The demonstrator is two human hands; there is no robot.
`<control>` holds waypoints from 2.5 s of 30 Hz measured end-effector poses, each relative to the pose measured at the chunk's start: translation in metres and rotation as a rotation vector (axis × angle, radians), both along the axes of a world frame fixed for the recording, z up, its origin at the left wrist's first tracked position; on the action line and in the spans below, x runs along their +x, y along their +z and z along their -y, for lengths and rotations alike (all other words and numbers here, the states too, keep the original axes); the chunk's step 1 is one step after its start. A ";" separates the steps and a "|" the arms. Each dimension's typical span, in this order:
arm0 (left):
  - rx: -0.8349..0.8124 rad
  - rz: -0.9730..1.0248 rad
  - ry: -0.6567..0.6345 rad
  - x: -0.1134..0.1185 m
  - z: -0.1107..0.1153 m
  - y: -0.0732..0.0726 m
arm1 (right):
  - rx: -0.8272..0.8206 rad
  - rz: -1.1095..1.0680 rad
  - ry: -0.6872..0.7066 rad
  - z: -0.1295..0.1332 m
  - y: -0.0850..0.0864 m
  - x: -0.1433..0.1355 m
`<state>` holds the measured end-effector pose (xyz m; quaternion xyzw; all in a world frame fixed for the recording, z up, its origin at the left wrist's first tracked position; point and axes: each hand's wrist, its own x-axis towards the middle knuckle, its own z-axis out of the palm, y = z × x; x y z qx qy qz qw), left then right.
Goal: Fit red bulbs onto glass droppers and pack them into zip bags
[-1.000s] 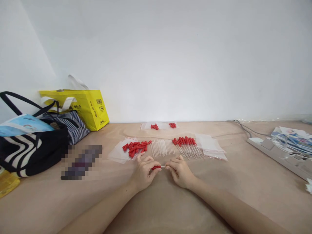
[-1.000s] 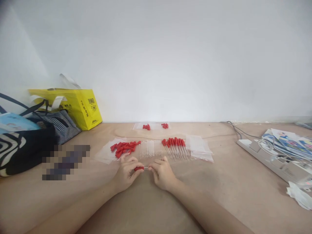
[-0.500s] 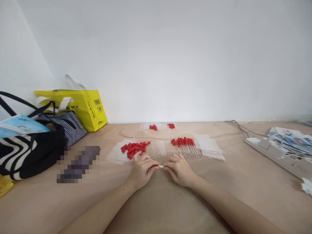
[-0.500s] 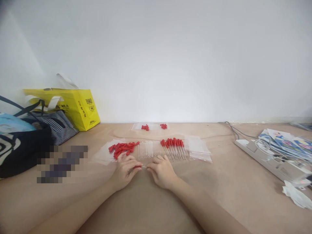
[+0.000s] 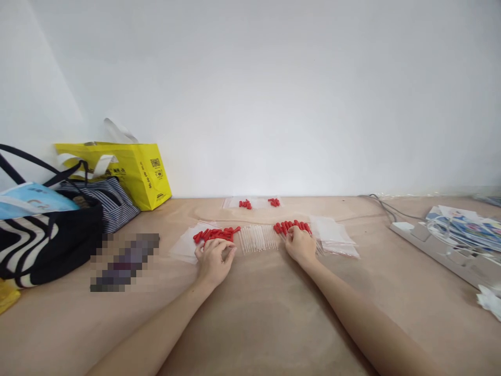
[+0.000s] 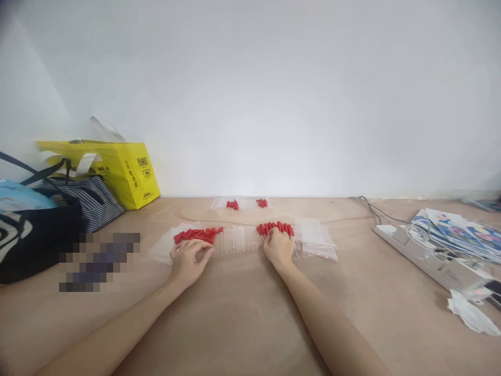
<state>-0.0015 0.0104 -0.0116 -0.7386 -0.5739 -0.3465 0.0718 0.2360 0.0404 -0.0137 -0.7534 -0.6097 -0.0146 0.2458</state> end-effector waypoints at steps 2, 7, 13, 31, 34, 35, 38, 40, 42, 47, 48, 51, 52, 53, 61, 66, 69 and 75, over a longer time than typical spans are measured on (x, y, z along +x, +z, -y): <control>0.015 -0.008 0.082 -0.003 -0.002 0.001 | -0.008 0.024 -0.010 -0.001 -0.001 -0.003; -0.012 -0.055 0.187 -0.010 -0.008 0.001 | -0.005 0.065 0.011 0.000 -0.003 -0.005; 0.040 -0.186 0.168 -0.009 -0.015 -0.001 | -0.004 0.089 0.072 0.002 0.003 -0.016; 0.148 -0.177 0.097 -0.005 0.005 0.009 | -0.252 0.069 -0.004 -0.018 0.013 -0.041; 0.100 -0.180 -0.113 0.004 0.017 0.009 | -0.247 0.071 0.009 -0.018 0.014 -0.042; 0.073 -0.184 -0.163 0.006 0.021 0.009 | -0.242 0.073 0.014 -0.017 0.014 -0.042; 0.015 -0.197 -0.253 0.011 0.026 0.008 | -0.214 0.082 0.033 -0.014 0.018 -0.043; -0.003 -0.199 -0.271 0.012 0.027 0.008 | -0.191 0.094 0.047 -0.010 0.021 -0.042; -0.016 -0.199 -0.287 0.012 0.026 0.007 | -0.140 0.111 0.082 -0.002 0.020 -0.038; -0.027 -0.207 -0.342 0.013 0.022 0.003 | 0.114 0.060 0.419 0.029 -0.003 -0.016; -0.025 -0.206 -0.343 0.014 0.021 0.002 | 0.147 0.032 0.503 0.036 -0.009 -0.011; -0.020 -0.196 -0.344 0.017 0.019 0.000 | 0.178 -0.037 0.700 0.053 -0.019 0.001; -0.022 -0.192 -0.346 0.017 0.019 0.000 | 0.179 -0.048 0.744 0.056 -0.021 0.003; -0.024 -0.186 -0.350 0.018 0.019 0.000 | 0.178 -0.051 0.779 0.059 -0.021 0.003; -0.050 -0.158 -0.333 0.019 0.021 -0.001 | 0.167 -0.004 0.843 0.061 -0.016 -0.011; -0.064 -0.143 -0.359 0.019 0.021 -0.002 | 0.167 -0.018 0.850 0.062 -0.017 -0.011; -0.061 -0.145 -0.370 0.020 0.023 -0.001 | 0.186 -0.020 0.850 0.063 -0.017 -0.012; -0.062 -0.105 -0.370 0.022 0.025 0.001 | 0.251 -0.039 0.883 0.065 -0.015 -0.015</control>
